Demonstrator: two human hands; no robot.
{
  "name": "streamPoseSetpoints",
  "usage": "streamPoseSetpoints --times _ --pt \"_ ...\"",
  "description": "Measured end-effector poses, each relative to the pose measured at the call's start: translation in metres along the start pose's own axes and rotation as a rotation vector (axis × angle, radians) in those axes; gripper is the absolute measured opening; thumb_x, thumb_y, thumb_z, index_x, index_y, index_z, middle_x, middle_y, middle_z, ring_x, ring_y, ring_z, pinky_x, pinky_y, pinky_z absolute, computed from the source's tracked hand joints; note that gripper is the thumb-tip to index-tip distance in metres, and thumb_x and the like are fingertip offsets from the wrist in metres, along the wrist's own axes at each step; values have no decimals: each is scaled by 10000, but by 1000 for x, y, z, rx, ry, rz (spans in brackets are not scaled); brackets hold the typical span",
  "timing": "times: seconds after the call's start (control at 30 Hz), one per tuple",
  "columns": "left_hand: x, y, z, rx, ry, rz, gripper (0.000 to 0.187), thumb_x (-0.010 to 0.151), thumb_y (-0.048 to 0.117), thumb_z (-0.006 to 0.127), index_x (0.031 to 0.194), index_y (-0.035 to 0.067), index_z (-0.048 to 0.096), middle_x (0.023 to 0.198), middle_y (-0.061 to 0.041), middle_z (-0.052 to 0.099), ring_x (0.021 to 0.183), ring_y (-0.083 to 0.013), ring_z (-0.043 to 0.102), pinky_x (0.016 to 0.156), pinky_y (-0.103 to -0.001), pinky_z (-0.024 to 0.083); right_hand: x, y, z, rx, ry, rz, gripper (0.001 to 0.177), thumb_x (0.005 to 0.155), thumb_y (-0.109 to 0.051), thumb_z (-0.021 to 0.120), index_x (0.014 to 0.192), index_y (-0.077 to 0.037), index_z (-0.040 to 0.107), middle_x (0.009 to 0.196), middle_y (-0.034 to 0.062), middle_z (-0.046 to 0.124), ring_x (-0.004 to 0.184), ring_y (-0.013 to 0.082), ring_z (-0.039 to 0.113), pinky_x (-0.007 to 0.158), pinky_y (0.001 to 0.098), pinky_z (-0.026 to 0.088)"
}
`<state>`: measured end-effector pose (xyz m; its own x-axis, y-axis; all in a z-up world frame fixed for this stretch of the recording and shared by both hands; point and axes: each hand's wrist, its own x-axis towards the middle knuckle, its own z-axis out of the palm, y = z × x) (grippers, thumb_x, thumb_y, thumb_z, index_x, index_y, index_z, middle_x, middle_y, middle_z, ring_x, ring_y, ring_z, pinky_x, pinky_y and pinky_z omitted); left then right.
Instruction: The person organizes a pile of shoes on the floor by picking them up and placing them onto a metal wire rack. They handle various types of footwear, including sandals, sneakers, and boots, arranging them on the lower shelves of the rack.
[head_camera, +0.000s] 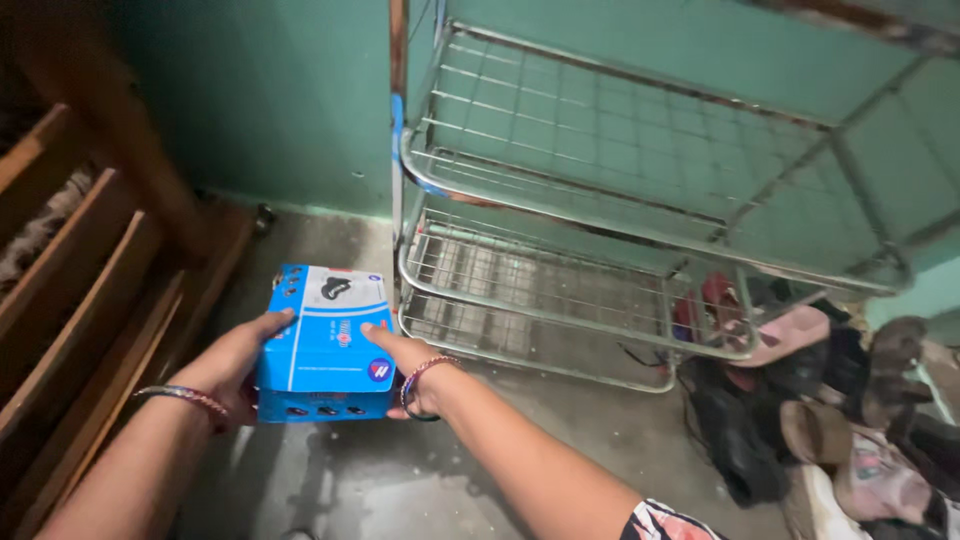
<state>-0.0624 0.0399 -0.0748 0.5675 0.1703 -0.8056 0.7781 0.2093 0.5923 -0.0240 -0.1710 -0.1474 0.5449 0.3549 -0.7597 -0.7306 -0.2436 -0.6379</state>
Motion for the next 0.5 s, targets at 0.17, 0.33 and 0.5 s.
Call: streamPoseSetpoints --times 0.17,0.33,0.5 --pt "-89 -4 -8 -31 -120 8 619 951 554 510 1344 89 627 1268 -177 715 1088 -314 688 955 -562 532 -60 9 -6 86 -114 -36 929 768 -783 692 1452 -177 523 1373 289 588 1153 359 645 882 495 508" --pt "-166 -10 -3 66 -47 41 608 969 537 502 1373 100 622 1292 -187 709 1122 -315 681 974 -571 526 -147 12 -1 216 -236 -65 970 721 -667 741 1507 -228 381 1467 350 432 1233 467 556 951 730 434" --pt "-235 -11 7 120 -175 109 623 927 539 528 1343 87 630 1275 -189 736 1101 -319 704 961 -565 544 -223 15 4 258 -272 -134 987 706 -681 731 1518 -237 389 1513 273 424 1316 503 508 1023 782 355"
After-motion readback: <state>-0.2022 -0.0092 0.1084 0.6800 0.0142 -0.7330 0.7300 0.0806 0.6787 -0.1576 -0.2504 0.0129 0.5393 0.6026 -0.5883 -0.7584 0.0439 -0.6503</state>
